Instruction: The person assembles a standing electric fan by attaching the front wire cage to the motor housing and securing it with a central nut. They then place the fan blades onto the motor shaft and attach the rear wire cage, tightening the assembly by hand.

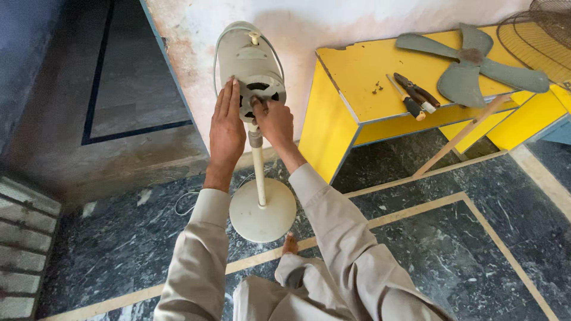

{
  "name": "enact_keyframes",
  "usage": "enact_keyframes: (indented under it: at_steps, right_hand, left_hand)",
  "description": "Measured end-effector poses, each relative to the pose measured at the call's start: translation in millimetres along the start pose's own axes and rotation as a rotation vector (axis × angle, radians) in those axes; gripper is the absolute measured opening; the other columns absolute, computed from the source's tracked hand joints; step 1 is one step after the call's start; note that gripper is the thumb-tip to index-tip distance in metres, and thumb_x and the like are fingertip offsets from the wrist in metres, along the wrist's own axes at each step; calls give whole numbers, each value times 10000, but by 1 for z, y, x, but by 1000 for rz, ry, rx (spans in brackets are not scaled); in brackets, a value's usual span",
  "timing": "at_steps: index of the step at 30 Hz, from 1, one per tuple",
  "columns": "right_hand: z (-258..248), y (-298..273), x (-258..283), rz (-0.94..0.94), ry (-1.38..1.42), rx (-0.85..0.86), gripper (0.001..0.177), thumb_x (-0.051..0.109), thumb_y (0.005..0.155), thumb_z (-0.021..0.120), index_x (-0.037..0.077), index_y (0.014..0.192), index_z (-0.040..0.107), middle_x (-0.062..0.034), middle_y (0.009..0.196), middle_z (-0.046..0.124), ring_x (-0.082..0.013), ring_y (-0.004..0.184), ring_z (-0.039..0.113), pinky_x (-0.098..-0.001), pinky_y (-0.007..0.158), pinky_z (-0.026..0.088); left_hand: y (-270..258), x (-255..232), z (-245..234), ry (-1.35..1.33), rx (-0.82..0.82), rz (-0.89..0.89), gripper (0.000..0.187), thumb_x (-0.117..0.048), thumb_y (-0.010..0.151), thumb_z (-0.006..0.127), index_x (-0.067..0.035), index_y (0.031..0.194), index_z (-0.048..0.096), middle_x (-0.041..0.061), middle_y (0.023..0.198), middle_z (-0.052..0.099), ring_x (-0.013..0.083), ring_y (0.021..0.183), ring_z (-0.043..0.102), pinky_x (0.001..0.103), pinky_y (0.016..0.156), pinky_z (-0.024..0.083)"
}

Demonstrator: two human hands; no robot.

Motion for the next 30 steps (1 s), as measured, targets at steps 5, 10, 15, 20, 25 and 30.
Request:
enact_keyframes:
  at_steps: [5, 10, 15, 20, 25, 30]
  right_hand:
    - [16, 5, -14, -129, -208, -54, 460, 422, 1017, 468, 67, 925, 745, -138, 685, 735, -384, 738, 729, -519, 732, 568]
    - [31, 13, -27, -110, -321, -72, 478, 424, 1045, 454, 37, 943, 715, -243, 865, 728, -481, 833, 697, -580, 774, 551]
    - [25, 5, -18, -64, -308, -23, 461, 425, 1014, 480, 16, 968, 687, -270, 863, 725, -490, 846, 694, -587, 762, 547]
    - [18, -1, -12, -111, -337, 7, 421, 413, 974, 541, 21, 952, 693, -254, 864, 727, -476, 840, 703, -569, 752, 560]
    - [18, -7, -17, -195, -345, -47, 363, 346, 990, 546, 10, 973, 681, -253, 826, 726, -470, 797, 708, -575, 732, 558]
    - [18, -6, -25, -184, -457, 4, 361, 345, 1017, 539, 46, 917, 714, -240, 797, 717, -472, 763, 703, -578, 729, 562]
  left_hand:
    - [-1, 0, 0, -7, 3, -14, 639, 119, 946, 450, 24, 1575, 387, 236, 1598, 449, 413, 1485, 432, 489, 1221, 400]
    - [-2, 2, 2, 16, 21, -46, 646, 110, 967, 464, -3, 1594, 365, 228, 1613, 434, 409, 1485, 431, 478, 1201, 420]
    - [-3, 3, 3, 59, 41, -64, 710, 130, 913, 464, -30, 1599, 377, 198, 1607, 443, 404, 1473, 440, 475, 1186, 429]
    - [-4, 2, 3, 24, 9, -54, 705, 128, 913, 480, -35, 1593, 388, 200, 1607, 454, 407, 1468, 445, 472, 1190, 428]
    - [-1, 2, -1, -22, 4, -15, 719, 139, 901, 479, -20, 1595, 380, 213, 1610, 446, 417, 1485, 441, 473, 1212, 418]
    - [-2, 3, -1, -18, 22, -7, 707, 124, 907, 494, 2, 1593, 373, 231, 1601, 438, 431, 1475, 432, 480, 1210, 404]
Point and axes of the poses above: each hand's wrist, its own y-axis towards the middle knuckle, its own z-axis out of the palm, x = y × z, the point moved 1 cm from there along y, towards the middle knuckle
